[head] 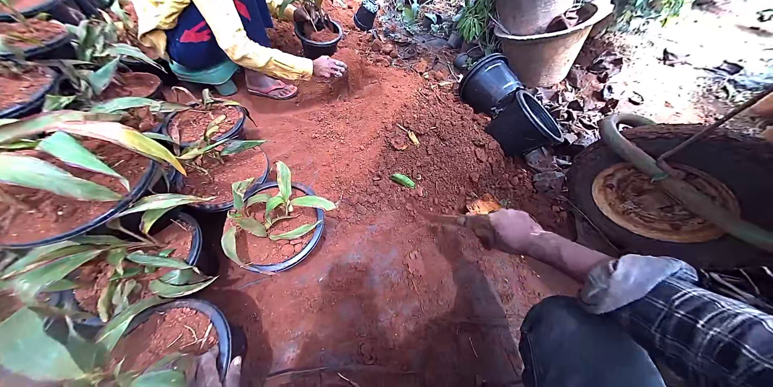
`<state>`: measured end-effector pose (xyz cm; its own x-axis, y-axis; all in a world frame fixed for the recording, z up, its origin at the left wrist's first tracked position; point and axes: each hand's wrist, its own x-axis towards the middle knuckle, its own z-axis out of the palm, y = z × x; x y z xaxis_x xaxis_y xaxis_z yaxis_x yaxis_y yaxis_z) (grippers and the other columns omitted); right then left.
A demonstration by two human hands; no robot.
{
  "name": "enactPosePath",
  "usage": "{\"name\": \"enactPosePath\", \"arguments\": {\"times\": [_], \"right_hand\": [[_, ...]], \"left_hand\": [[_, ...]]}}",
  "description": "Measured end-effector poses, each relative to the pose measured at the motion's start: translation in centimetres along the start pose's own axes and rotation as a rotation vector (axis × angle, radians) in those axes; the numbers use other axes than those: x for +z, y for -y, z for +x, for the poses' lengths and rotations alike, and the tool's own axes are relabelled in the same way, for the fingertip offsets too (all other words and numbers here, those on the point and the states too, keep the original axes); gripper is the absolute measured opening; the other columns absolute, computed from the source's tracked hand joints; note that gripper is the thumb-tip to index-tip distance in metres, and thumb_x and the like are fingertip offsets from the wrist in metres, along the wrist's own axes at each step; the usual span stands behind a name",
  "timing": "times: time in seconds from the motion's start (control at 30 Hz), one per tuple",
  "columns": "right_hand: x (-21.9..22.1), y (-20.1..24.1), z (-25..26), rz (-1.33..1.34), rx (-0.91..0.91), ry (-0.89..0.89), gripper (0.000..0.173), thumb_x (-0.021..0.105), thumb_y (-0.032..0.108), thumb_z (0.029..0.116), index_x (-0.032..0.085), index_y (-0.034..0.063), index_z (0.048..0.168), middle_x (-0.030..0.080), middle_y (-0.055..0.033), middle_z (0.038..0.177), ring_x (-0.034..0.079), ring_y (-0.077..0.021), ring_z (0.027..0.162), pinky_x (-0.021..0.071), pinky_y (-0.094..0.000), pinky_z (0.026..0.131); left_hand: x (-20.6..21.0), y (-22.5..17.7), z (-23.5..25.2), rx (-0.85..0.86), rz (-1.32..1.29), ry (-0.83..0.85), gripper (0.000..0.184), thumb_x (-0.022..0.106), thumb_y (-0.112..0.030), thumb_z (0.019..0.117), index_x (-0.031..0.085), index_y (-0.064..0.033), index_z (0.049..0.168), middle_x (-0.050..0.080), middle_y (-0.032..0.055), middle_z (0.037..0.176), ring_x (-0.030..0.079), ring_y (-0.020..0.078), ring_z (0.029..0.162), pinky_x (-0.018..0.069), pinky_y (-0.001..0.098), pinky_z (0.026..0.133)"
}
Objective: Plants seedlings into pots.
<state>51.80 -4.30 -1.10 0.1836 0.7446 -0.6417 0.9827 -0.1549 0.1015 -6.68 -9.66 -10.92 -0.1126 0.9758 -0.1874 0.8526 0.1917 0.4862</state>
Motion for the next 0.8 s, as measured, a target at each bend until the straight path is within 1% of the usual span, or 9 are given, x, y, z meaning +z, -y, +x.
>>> {"name": "enactPosePath", "arguments": {"times": [0.07, 0.13, 0.23, 0.33, 0.4, 0.53, 0.67, 0.77, 0.8], "right_hand": [[2.4, 3.8, -1.5, 0.055, -0.246, 0.118, 0.041, 0.056, 0.039, 0.1047, 0.063, 0.0212, 0.141, 0.071, -0.0194, 0.119, 0.067, -0.0419, 0.112, 0.05, -0.0649, 0.097], [4.1, 7.0, -2.3, -0.052, -0.402, 0.242, 0.037, 0.057, 0.036, 0.104, 0.068, 0.0089, 0.127, 0.07, -0.0239, 0.115, 0.066, -0.046, 0.111, 0.0489, -0.0683, 0.095], [2.6, 5.7, -2.0, -0.145, -0.26, 0.276, 0.032, 0.059, 0.026, 0.1031, 0.068, 0.0011, 0.121, 0.069, -0.0252, 0.116, 0.064, -0.0458, 0.114, 0.0485, -0.0652, 0.095], [0.5, -0.7, -0.2, -0.077, 0.094, 0.002, 0.036, 0.055, 0.023, 0.1039, 0.061, 0.0182, 0.139, 0.072, -0.0215, 0.107, 0.07, -0.0436, 0.102, 0.0552, -0.0625, 0.083], [-1.3, -3.8, 0.0, -0.05, 0.216, -0.094, 0.034, 0.053, 0.031, 0.1054, 0.062, 0.0278, 0.138, 0.074, -0.0171, 0.104, 0.072, -0.0405, 0.1, 0.0562, -0.0608, 0.08], [0.4, -1.5, -2.2, -0.024, -0.106, -0.058, 0.045, 0.059, 0.04, 0.1023, 0.056, 0.04, 0.148, 0.075, -0.0098, 0.113, 0.071, -0.0336, 0.101, 0.0555, -0.0586, 0.087], [4.8, 6.3, -2.7, -0.045, -0.568, 0.139, 0.038, 0.056, 0.038, 0.1048, 0.063, 0.0237, 0.14, 0.071, -0.0184, 0.117, 0.068, -0.0412, 0.109, 0.0508, -0.0647, 0.094], [4.2, 8.4, -4.0, -0.206, -0.539, 0.316, 0.026, 0.06, 0.022, 0.1025, 0.069, 0.0003, 0.115, 0.069, -0.0262, 0.11, 0.065, -0.0474, 0.108, 0.0484, -0.0657, 0.094], [3.6, 7.3, -3.7, -0.227, -0.445, 0.329, 0.027, 0.061, 0.021, 0.1024, 0.069, -0.0008, 0.117, 0.069, -0.0263, 0.114, 0.065, -0.047, 0.112, 0.0482, -0.065, 0.097]], "left_hand": [[-0.2, -0.1, 0.0, 0.008, 0.0, -0.01, 0.054, 0.056, -0.019, 0.099, 0.047, 0.0181, 0.138, 0.05, 0.0418, 0.137, 0.048, 0.0524, 0.133, 0.0341, 0.0536, 0.117], [-0.2, 0.0, 0.0, 0.02, 0.001, -0.026, 0.055, 0.057, -0.019, 0.0984, 0.047, 0.0181, 0.137, 0.051, 0.0416, 0.136, 0.05, 0.0523, 0.131, 0.0356, 0.0536, 0.116], [-0.4, 0.0, 0.2, 0.025, -0.002, -0.021, 0.055, 0.057, -0.018, 0.0983, 0.047, 0.0189, 0.137, 0.05, 0.0425, 0.137, 0.048, 0.0539, 0.132, 0.0343, 0.0544, 0.116], [-0.2, 0.2, 0.0, 0.029, -0.021, -0.019, 0.055, 0.056, -0.018, 0.098, 0.047, 0.0194, 0.137, 0.048, 0.0438, 0.137, 0.046, 0.0558, 0.133, 0.0316, 0.0563, 0.117], [-0.3, 0.3, 0.3, 0.028, -0.019, -0.012, 0.055, 0.056, -0.019, 0.0987, 0.046, 0.0185, 0.138, 0.047, 0.0432, 0.138, 0.045, 0.0553, 0.134, 0.0312, 0.0563, 0.118], [-0.3, 0.2, 0.0, 0.037, -0.019, -0.014, 0.053, 0.055, -0.017, 0.0982, 0.047, 0.0195, 0.136, 0.048, 0.0439, 0.136, 0.046, 0.0571, 0.132, 0.0312, 0.0585, 0.117], [0.0, 0.1, 0.1, 0.051, -0.038, -0.04, 0.055, 0.055, -0.017, 0.0978, 0.046, 0.0197, 0.137, 0.047, 0.0443, 0.137, 0.045, 0.0573, 0.132, 0.0303, 0.0594, 0.117], [0.1, 0.2, -0.1, 0.056, -0.05, -0.045, 0.055, 0.054, -0.017, 0.0975, 0.046, 0.0195, 0.137, 0.047, 0.0445, 0.137, 0.046, 0.0572, 0.132, 0.0309, 0.0596, 0.116], [0.1, 0.2, 0.0, 0.053, -0.059, -0.043, 0.054, 0.054, -0.017, 0.0978, 0.046, 0.0193, 0.138, 0.047, 0.0443, 0.137, 0.046, 0.0571, 0.132, 0.0307, 0.0593, 0.117]]}}
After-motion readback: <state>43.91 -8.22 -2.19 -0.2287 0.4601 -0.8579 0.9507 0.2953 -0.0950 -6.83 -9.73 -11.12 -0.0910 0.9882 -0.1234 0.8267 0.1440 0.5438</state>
